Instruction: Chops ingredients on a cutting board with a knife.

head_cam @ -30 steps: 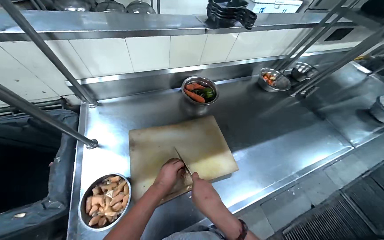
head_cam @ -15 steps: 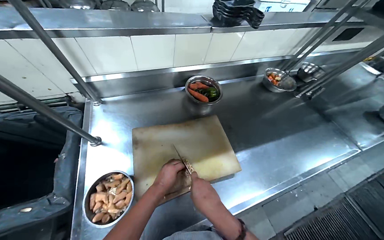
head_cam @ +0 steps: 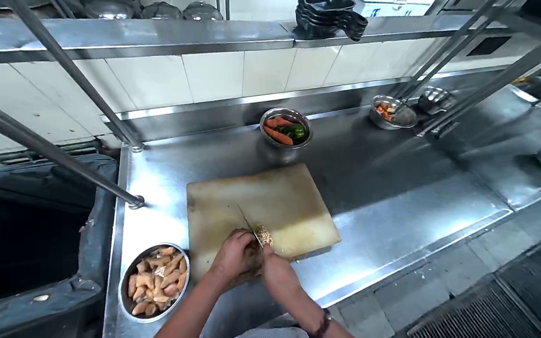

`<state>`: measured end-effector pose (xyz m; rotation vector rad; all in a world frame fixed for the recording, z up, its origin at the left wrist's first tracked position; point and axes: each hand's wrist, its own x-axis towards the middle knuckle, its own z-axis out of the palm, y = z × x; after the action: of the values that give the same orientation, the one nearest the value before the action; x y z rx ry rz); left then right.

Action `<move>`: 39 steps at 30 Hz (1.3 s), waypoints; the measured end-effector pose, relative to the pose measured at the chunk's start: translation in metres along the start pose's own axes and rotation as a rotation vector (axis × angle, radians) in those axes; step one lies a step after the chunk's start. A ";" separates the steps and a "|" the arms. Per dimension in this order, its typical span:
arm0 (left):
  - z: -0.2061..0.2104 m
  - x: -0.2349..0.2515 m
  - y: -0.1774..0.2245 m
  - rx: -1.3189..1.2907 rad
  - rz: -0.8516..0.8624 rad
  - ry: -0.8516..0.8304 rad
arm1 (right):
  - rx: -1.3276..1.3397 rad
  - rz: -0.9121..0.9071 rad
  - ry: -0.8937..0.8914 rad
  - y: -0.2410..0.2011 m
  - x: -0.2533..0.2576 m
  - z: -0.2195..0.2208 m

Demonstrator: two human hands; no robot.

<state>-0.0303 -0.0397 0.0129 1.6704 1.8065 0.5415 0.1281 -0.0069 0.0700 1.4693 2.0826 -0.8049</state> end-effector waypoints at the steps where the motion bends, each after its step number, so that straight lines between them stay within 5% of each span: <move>1: 0.001 0.000 0.000 0.004 -0.007 0.012 | 0.014 -0.023 -0.020 0.002 0.001 -0.004; 10: 0.017 0.022 0.019 0.014 -0.061 0.040 | 0.345 0.000 0.160 0.077 0.009 0.017; 18: 0.007 0.036 0.030 0.101 0.001 -0.083 | -0.010 0.029 -0.033 0.032 -0.013 -0.048; 24: 0.002 0.038 0.031 0.093 -0.007 -0.140 | -0.009 0.061 0.062 0.023 0.006 -0.006; 28: 0.003 0.033 0.026 0.109 0.050 -0.121 | -0.049 0.073 -0.038 0.012 -0.020 -0.037; 33: 0.005 0.030 0.022 0.069 0.056 -0.102 | -0.020 0.068 0.041 0.013 0.002 -0.007; 39: -0.006 0.022 0.015 0.036 0.027 -0.105 | -0.004 0.054 -0.022 0.009 -0.017 -0.021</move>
<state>-0.0236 -0.0160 0.0235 1.7172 1.7306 0.4269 0.1409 -0.0014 0.0946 1.5011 2.0185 -0.7918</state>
